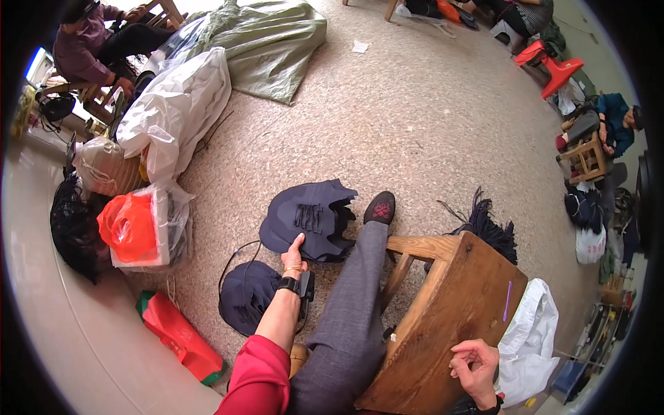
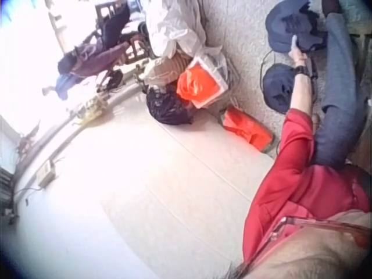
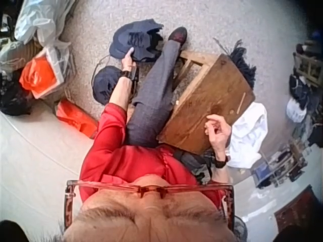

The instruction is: Stitching together components of a black mesh shoe upper using a needle and thread.

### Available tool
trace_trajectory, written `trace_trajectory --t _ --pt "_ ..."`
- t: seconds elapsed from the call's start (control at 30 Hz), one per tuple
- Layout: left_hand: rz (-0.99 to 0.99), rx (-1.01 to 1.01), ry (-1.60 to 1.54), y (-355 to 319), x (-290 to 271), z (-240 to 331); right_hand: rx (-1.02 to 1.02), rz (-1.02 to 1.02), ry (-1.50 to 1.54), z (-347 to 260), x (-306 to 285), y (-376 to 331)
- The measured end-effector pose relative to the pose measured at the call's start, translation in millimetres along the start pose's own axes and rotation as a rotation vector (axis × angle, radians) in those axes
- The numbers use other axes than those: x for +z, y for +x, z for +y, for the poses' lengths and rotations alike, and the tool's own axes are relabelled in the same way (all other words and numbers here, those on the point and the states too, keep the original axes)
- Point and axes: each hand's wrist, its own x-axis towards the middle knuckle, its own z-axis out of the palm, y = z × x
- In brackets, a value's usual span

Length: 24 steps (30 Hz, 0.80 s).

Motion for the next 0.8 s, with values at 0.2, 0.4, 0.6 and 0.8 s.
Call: trace_trajectory --t 0.2,0.4,0.6,0.8 --pt "-0.077 0.026 -0.016 -14 20 34 -0.019 -0.01 0.024 0 -2 0" --pt "-0.363 -0.021 -0.136 -35 49 81 -0.092 -0.056 0.024 7 -3 3" --pt "-0.681 -0.014 -0.072 -130 95 145 -0.074 -0.053 0.203 8 -6 0" --pt "-1.057 -0.116 -0.037 -241 112 201 -0.125 -0.12 0.404 13 -16 4"
